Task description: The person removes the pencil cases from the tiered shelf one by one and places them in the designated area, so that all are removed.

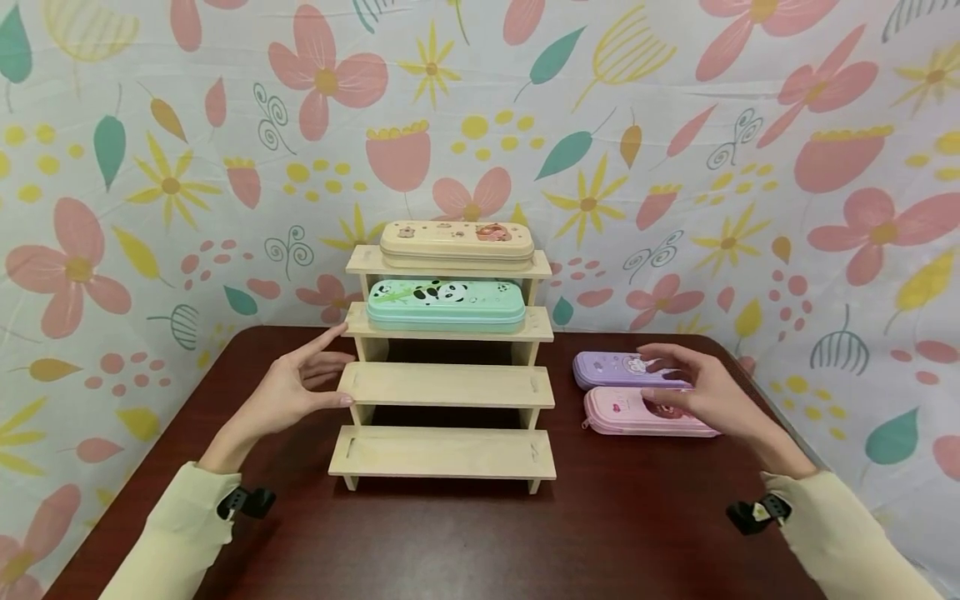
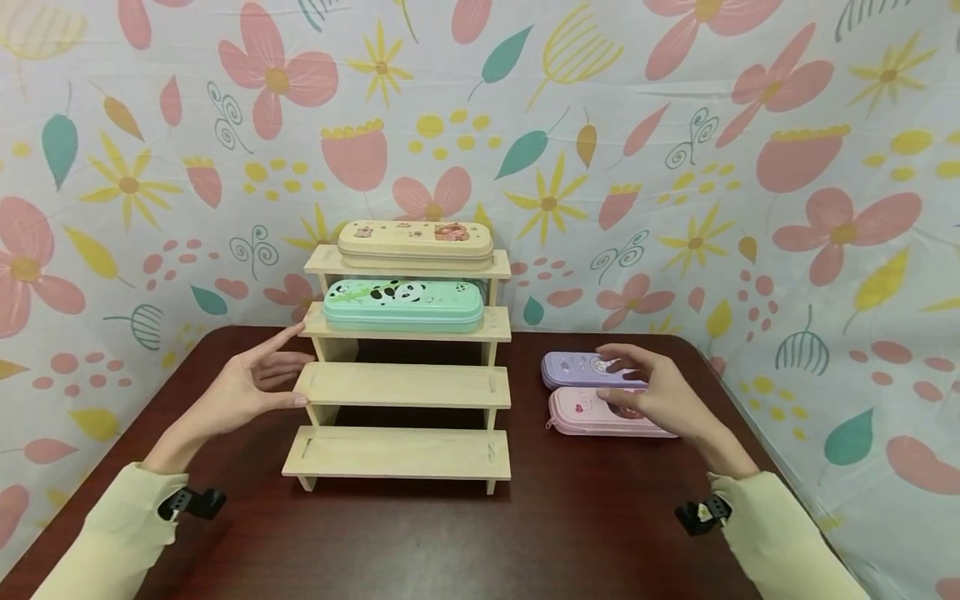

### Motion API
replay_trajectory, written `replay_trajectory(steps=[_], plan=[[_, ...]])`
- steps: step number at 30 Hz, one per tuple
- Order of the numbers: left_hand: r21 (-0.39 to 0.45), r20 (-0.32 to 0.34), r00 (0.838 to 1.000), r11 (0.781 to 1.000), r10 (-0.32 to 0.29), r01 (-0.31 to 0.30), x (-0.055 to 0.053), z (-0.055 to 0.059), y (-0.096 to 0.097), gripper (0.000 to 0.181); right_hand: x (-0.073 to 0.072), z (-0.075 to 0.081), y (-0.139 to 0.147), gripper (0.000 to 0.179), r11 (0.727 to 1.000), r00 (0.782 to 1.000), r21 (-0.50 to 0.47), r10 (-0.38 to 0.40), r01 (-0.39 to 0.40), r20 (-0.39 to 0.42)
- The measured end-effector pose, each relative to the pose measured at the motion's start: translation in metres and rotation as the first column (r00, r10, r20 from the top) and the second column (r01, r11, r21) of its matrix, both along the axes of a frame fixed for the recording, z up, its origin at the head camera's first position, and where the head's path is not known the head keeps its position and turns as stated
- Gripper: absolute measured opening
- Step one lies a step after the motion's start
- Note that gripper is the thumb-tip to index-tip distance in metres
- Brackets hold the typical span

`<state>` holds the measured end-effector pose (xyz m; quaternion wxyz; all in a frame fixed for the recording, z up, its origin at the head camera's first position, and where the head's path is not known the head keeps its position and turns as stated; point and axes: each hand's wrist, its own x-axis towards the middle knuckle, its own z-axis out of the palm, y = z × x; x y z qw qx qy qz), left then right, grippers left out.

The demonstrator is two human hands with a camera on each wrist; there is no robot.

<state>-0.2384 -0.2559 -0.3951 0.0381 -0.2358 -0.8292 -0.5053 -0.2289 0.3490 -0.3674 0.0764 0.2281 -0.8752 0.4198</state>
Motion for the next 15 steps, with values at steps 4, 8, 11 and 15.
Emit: replay_trajectory(steps=[4, 8, 11, 15], plan=[[0.008, -0.002, 1.000, 1.000, -0.006, 0.006, 0.000, -0.001, 0.000, 0.105, -0.006, 0.007, -0.022, 0.051, 0.999, 0.999, -0.004, 0.039, -0.038, 0.008], [0.007, 0.000, 1.000, 1.000, -0.007, 0.007, 0.000, -0.001, 0.000, 0.105, -0.012, 0.013, -0.042, 0.052, 0.999, 0.999, 0.016, 0.048, -0.048, 0.016], [0.005, 0.001, 1.000, 1.000, -0.006, 0.006, 0.000, 0.000, 0.000, 0.105, -0.017, 0.018, -0.056, 0.052, 0.998, 0.998, 0.014, 0.057, -0.057, 0.020], [0.003, 0.004, 1.000, 1.000, -0.008, 0.008, 0.000, 0.001, 0.000, 0.105, -0.023, 0.027, -0.074, 0.053, 0.997, 0.997, -0.007, 0.077, -0.077, 0.029]])
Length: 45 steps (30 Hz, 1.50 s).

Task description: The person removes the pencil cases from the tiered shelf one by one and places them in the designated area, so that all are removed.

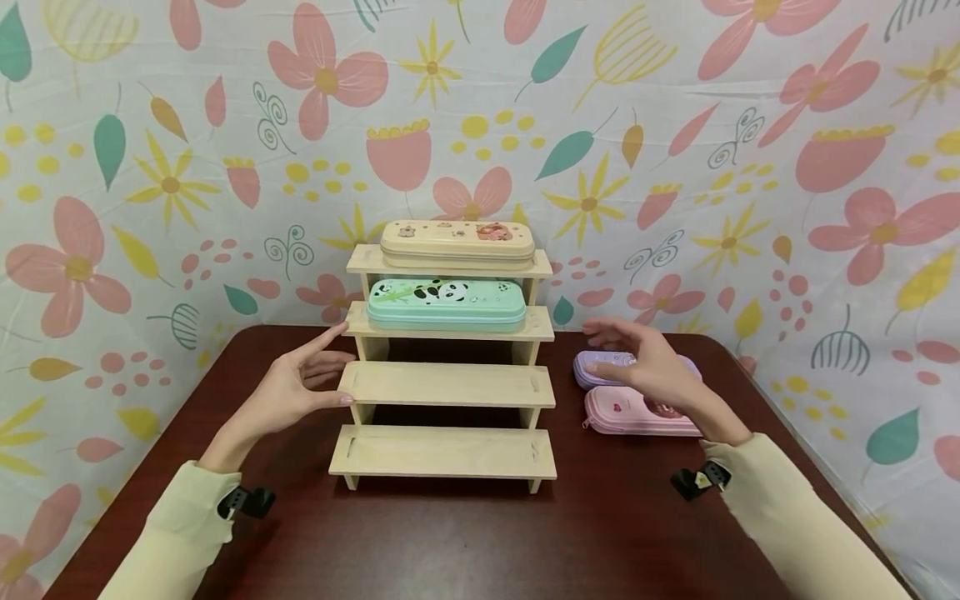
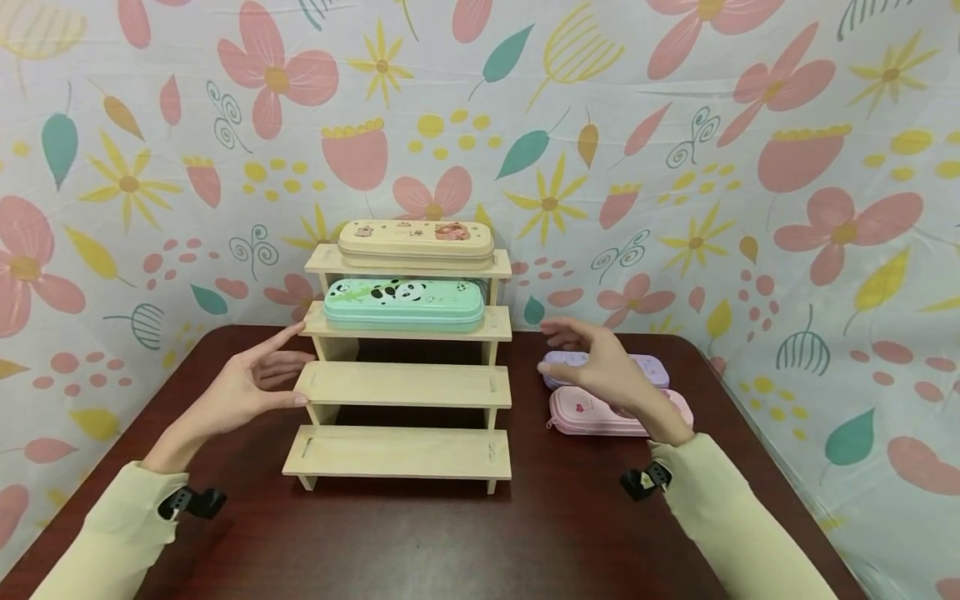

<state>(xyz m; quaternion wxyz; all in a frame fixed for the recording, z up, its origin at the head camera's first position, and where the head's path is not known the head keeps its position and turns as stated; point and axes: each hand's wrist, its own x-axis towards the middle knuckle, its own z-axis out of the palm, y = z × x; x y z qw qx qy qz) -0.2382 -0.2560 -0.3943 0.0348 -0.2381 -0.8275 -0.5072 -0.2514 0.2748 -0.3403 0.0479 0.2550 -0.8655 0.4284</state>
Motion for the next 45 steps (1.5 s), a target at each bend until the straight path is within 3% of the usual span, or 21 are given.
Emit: replay_trajectory(steps=[10, 22, 29, 36, 45], plan=[[-0.010, -0.001, 1.000, 1.000, 0.009, -0.009, 0.000, 0.001, 0.000, 0.105, -0.019, 0.023, -0.042, 0.067, 0.999, 0.997, -0.001, 0.043, -0.043, 0.068], [-0.004, 0.002, 1.000, 1.000, 0.002, -0.002, 0.001, 0.001, 0.000, 0.105, -0.039, 0.031, -0.075, 0.072, 0.997, 0.997, -0.021, 0.081, -0.080, 0.020], [-0.003, 0.002, 1.000, 1.000, 0.001, -0.001, 0.001, 0.001, 0.000, 0.104, -0.043, 0.031, -0.089, 0.071, 0.996, 0.996, -0.036, 0.085, -0.085, 0.012], [-0.001, 0.000, 1.000, 1.000, 0.005, -0.005, 0.001, -0.001, -0.001, 0.104, -0.041, 0.029, -0.103, 0.082, 0.996, 0.997, -0.039, 0.076, -0.076, 0.005], [0.000, 0.001, 1.000, 1.000, 0.005, -0.005, 0.001, 0.002, -0.001, 0.105, -0.042, 0.029, -0.105, 0.074, 0.991, 0.997, -0.108, 0.080, -0.077, 0.022]])
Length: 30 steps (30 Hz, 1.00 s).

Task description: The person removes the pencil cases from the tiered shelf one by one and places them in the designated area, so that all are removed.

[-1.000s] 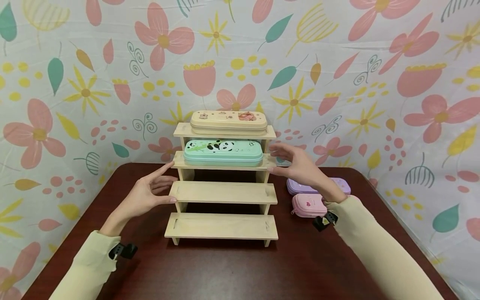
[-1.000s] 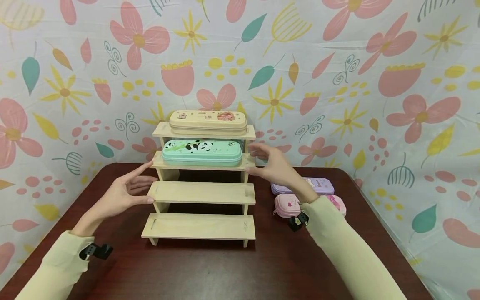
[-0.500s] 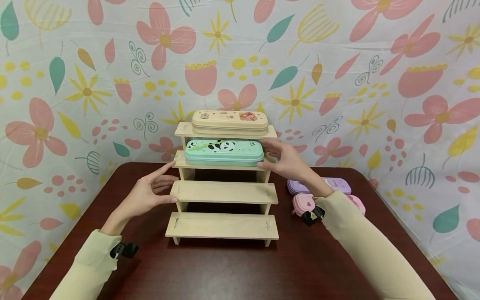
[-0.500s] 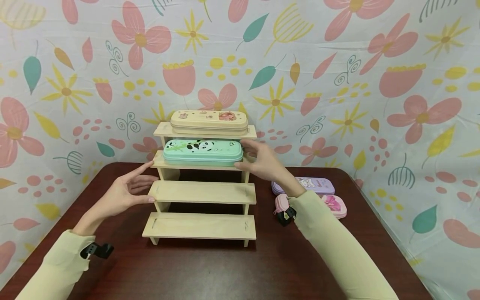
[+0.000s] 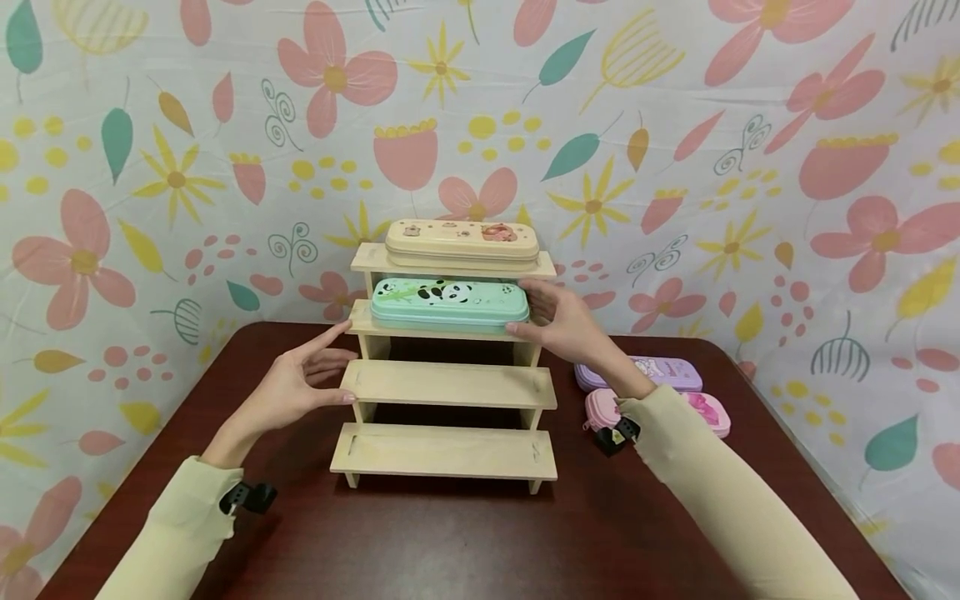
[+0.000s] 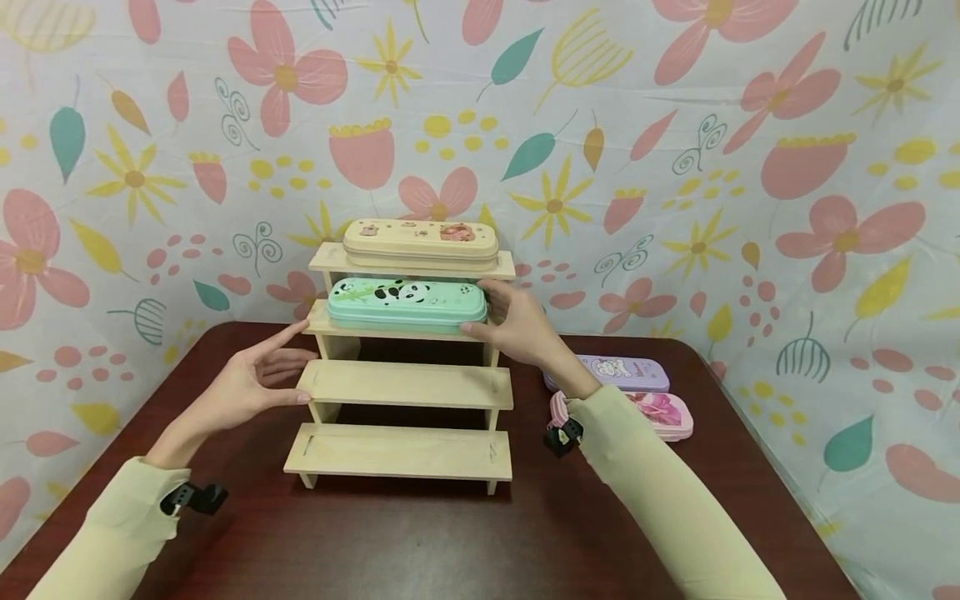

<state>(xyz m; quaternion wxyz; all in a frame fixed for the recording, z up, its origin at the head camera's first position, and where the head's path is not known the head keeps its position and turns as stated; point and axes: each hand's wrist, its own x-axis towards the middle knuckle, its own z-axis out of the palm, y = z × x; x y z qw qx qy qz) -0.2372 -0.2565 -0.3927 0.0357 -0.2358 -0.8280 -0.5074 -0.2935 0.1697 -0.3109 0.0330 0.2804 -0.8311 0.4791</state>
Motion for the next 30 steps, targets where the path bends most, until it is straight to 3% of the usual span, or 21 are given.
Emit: replay_trajectory(steps=[9, 16, 24, 30], plan=[[-0.002, 0.002, 1.000, 1.000, -0.008, 0.008, 0.0010, 0.0002, -0.0001, 0.104, -0.0048, 0.0015, -0.0018, 0.076, 0.998, 1.000, 0.063, -0.029, 0.028, 0.011], [0.004, 0.000, 1.000, 1.000, -0.010, 0.010, 0.0008, 0.0002, 0.0005, 0.105, -0.0050, 0.0033, -0.0058, 0.074, 0.998, 0.999, 0.041, -0.039, 0.038, 0.021], [0.007, 0.005, 1.000, 1.000, -0.014, 0.014, 0.0013, -0.0006, 0.0008, 0.104, -0.0056, 0.0011, -0.0016, 0.069, 1.000, 0.999, 0.018, -0.025, 0.024, 0.025], [0.004, 0.007, 1.000, 1.000, -0.007, 0.007, 0.0016, 0.0002, 0.0007, 0.104, -0.0058, 0.0052, -0.0013, 0.075, 0.999, 0.998, 0.048, 0.006, -0.009, 0.056]])
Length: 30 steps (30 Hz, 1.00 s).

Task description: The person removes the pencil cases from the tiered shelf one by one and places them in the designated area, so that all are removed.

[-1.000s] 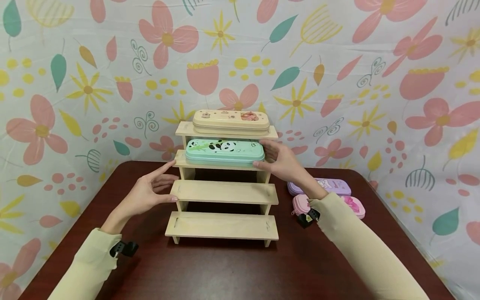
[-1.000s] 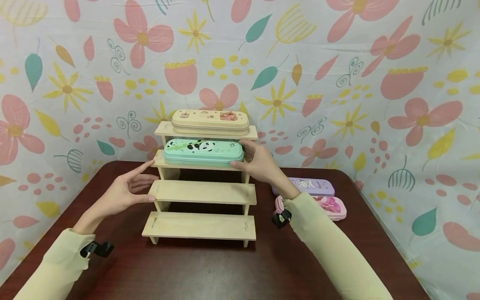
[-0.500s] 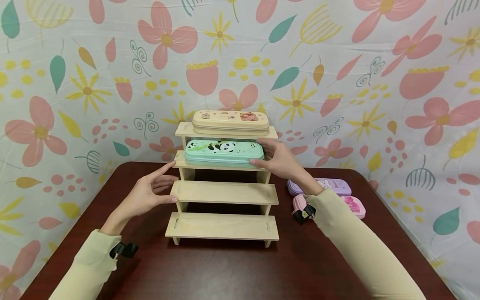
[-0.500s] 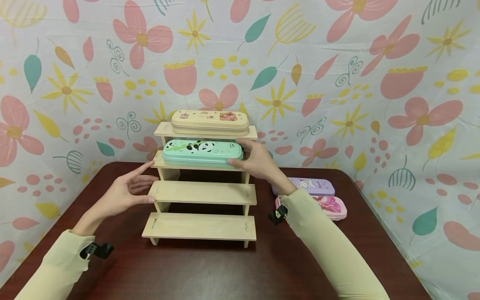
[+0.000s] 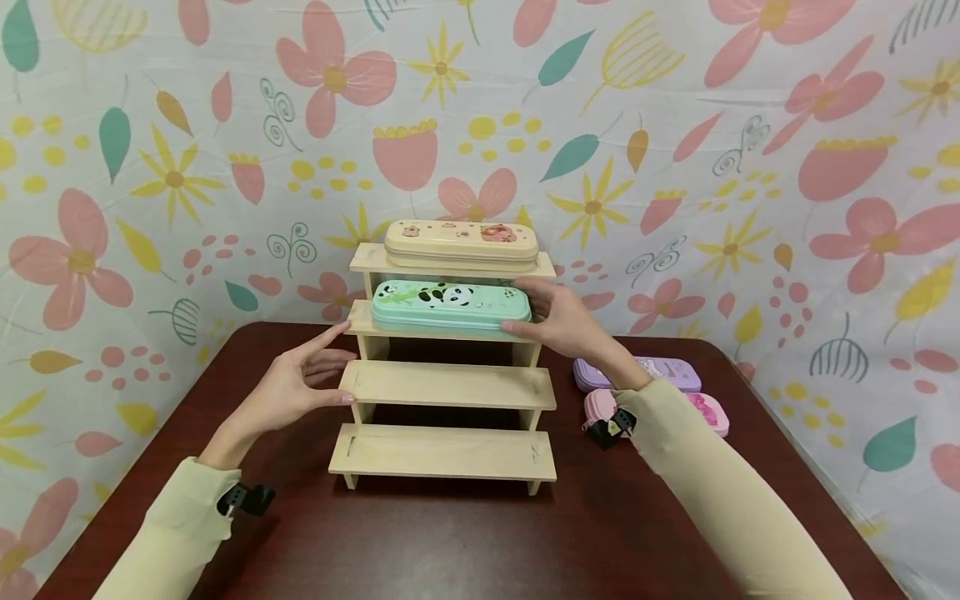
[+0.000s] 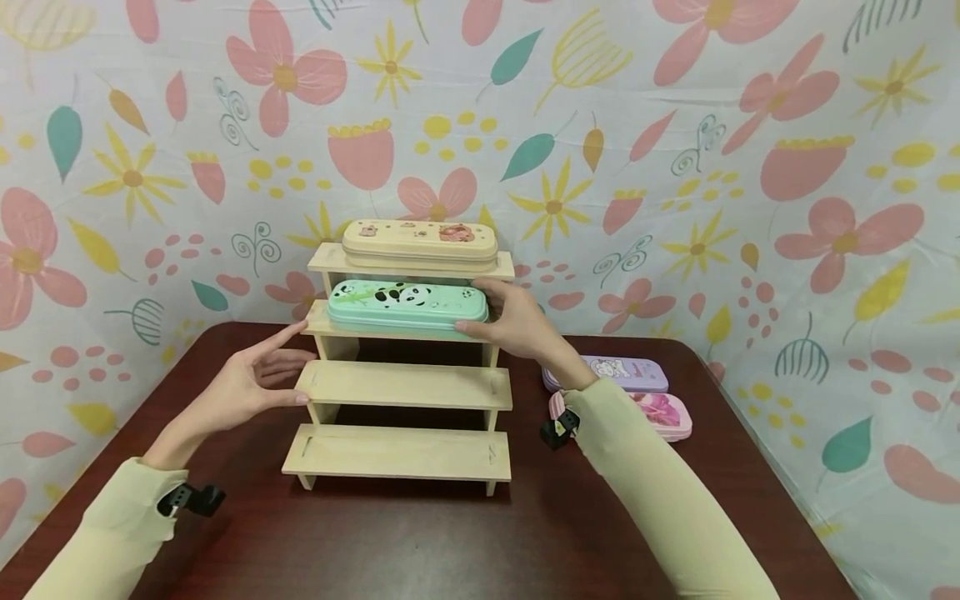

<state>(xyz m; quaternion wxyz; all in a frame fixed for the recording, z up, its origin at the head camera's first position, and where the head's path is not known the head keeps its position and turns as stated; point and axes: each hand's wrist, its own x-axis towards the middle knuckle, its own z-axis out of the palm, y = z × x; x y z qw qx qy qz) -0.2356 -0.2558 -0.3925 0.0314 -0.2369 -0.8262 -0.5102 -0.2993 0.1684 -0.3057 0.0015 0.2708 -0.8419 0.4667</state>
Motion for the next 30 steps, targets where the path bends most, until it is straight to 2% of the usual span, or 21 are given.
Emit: replay_trajectory(steps=[6, 16, 22, 30], plan=[[0.005, 0.009, 1.000, 1.000, 0.004, -0.004, 0.0008, -0.0011, -0.0007, 0.104, -0.0020, 0.0025, -0.0027, 0.071, 0.999, 0.999, -0.020, 0.037, -0.036, 0.039], [0.006, 0.004, 1.000, 1.000, -0.005, 0.005, -0.0004, 0.0002, -0.0005, 0.104, -0.0034, 0.0036, 0.0031, 0.072, 1.000, 0.997, 0.007, 0.008, -0.009, 0.075], [0.006, 0.004, 1.000, 1.000, -0.006, 0.006, -0.0003, 0.0011, 0.0000, 0.104, -0.0068, 0.0041, 0.0042, 0.074, 0.999, 0.995, 0.011, 0.039, -0.041, 0.096], [-0.009, -0.002, 1.000, 1.000, 0.003, -0.003, -0.0007, 0.0010, 0.0000, 0.103, -0.0099, 0.0053, 0.0028, 0.066, 0.997, 0.992, -0.002, 0.077, -0.077, 0.099]])
